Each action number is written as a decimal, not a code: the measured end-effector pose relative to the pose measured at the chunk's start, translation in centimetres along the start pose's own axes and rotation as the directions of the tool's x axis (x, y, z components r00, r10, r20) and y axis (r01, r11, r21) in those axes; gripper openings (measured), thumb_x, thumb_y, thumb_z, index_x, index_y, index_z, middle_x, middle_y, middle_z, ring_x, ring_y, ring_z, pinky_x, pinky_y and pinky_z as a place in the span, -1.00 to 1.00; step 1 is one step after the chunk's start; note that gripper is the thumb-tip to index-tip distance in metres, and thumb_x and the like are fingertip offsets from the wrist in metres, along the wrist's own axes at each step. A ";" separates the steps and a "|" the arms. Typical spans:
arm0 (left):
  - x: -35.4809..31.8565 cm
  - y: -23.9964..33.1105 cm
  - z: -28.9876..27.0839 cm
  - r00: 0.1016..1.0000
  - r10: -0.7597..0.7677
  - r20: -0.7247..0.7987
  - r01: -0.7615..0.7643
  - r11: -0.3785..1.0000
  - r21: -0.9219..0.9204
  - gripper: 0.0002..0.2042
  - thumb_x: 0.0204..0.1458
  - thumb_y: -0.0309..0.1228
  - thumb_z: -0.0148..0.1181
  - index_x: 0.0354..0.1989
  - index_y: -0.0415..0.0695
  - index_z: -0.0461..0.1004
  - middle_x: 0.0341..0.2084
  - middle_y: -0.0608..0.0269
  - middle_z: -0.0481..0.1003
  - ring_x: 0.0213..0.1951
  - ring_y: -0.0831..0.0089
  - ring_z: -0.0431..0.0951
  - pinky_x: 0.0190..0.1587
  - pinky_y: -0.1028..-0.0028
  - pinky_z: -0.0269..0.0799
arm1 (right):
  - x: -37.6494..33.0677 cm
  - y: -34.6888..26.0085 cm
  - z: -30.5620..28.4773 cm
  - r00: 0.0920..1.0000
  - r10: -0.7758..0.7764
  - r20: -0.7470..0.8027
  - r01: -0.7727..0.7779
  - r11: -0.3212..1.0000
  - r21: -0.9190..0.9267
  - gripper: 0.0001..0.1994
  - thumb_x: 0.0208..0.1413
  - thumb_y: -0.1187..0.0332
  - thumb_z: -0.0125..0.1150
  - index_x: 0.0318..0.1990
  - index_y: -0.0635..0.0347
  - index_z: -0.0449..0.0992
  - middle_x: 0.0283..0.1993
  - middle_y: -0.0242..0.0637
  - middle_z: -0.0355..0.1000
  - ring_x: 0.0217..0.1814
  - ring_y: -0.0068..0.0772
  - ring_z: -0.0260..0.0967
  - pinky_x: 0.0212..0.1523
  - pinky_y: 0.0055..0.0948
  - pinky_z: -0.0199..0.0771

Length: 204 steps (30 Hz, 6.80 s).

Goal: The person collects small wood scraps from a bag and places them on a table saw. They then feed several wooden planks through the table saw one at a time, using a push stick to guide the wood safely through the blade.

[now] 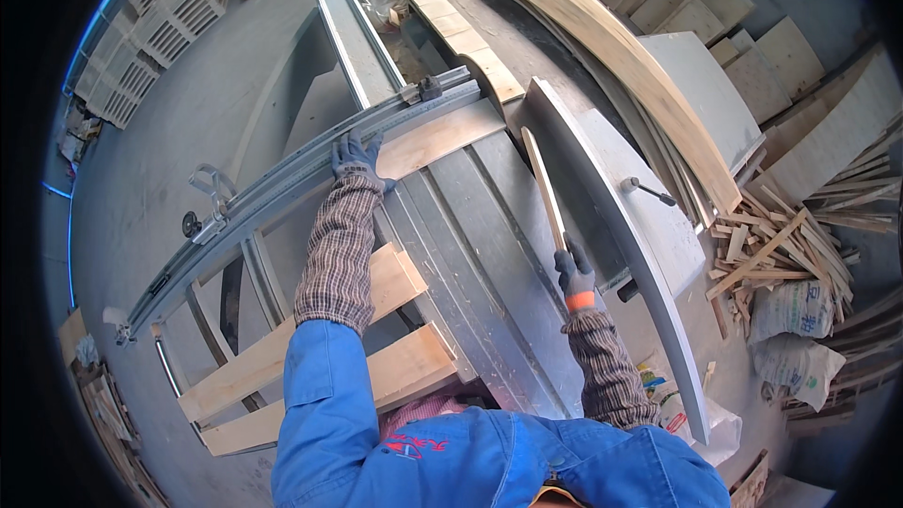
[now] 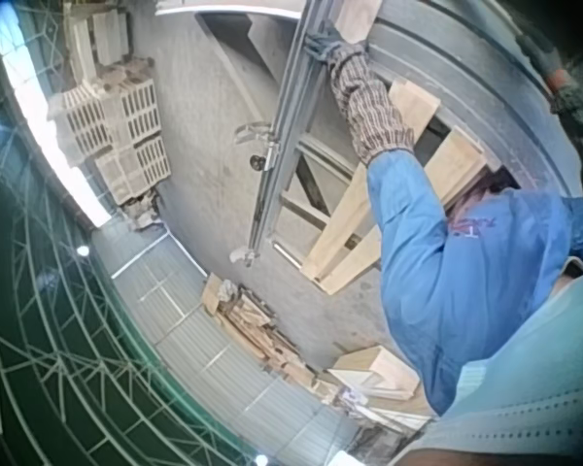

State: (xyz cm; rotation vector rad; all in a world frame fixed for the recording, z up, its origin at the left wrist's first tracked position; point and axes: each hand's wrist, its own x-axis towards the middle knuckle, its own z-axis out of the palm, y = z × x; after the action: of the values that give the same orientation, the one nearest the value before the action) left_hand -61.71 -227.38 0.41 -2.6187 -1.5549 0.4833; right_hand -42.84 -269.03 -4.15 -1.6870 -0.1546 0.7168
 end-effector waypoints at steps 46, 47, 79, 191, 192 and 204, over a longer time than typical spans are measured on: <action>-10.2 3.6 19.6 0.832 0.006 -0.554 -0.413 0.674 -0.612 -0.62 -0.03 -0.34 0.41 0.02 0.02 0.60 0.09 0.22 0.52 0.15 0.13 0.45 0.27 0.23 0.36 | -6.8 8.0 -10.7 0.966 -0.241 0.092 0.253 0.954 -0.161 -0.50 0.24 0.36 0.22 0.35 0.13 0.40 0.07 -0.40 0.50 -0.10 -0.65 0.39 -0.05 -0.59 0.44; -10.7 4.6 18.4 0.810 0.062 -0.584 -0.462 0.682 -0.568 -0.62 -0.03 -0.33 0.40 0.02 0.02 0.60 0.07 0.22 0.53 0.13 0.12 0.46 0.27 0.21 0.36 | -6.9 7.7 -10.7 0.977 -0.192 0.088 0.203 0.970 -0.131 -0.49 0.23 0.38 0.23 0.34 0.18 0.39 0.16 -0.30 0.45 0.05 -0.53 0.37 0.07 -0.52 0.41; -7.8 11.0 4.7 0.947 0.163 -0.276 -0.210 0.966 -0.152 -0.34 -0.19 0.21 0.33 0.18 0.36 0.54 0.54 0.16 -0.19 0.53 0.09 -0.23 0.48 -0.14 -0.38 | -2.2 2.1 -9.8 0.979 -0.194 0.056 0.201 0.965 -0.170 -0.50 0.23 0.33 0.24 0.32 0.15 0.42 -0.06 -0.35 0.53 -0.15 -0.61 0.41 -0.15 -0.59 0.44; -5.7 20.2 11.1 0.933 -0.096 -0.346 -0.206 0.647 -0.734 -0.46 -0.15 -0.28 0.57 0.08 -0.06 0.59 0.16 -0.05 0.39 0.19 0.05 0.39 0.32 0.22 0.30 | -2.8 4.6 -9.7 0.999 -0.021 0.026 0.019 0.997 0.076 -0.49 0.19 0.25 0.24 0.31 0.04 0.45 -0.39 -0.48 0.41 -0.45 -0.71 0.25 -0.50 -0.67 0.17; -5.2 20.0 11.4 0.927 -0.091 -0.364 -0.223 0.648 -0.729 -0.46 -0.14 -0.29 0.57 0.09 -0.06 0.59 0.15 -0.05 0.39 0.18 0.05 0.39 0.32 0.22 0.31 | -2.8 4.3 -9.5 1.000 0.001 0.029 -0.004 0.997 0.078 -0.49 0.19 0.26 0.23 0.31 0.05 0.45 -0.39 -0.48 0.41 -0.44 -0.71 0.26 -0.48 -0.67 0.18; -0.9 18.8 10.5 0.962 -0.106 -0.253 -0.124 0.653 -0.747 -0.47 -0.13 -0.35 0.56 0.10 -0.06 0.57 0.16 -0.05 0.38 0.19 0.06 0.39 0.31 0.22 0.31 | -0.1 3.1 -6.5 0.999 -0.040 0.030 0.038 0.998 0.051 -0.52 0.21 0.30 0.23 0.30 0.09 0.46 -0.29 -0.48 0.45 -0.32 -0.67 0.30 -0.30 -0.64 0.30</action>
State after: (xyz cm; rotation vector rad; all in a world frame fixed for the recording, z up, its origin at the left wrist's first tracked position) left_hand -49.30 -238.53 -13.25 -3.0308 -1.9347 -0.7066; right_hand -40.31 -275.32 -6.56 -1.6207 -0.1893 0.7124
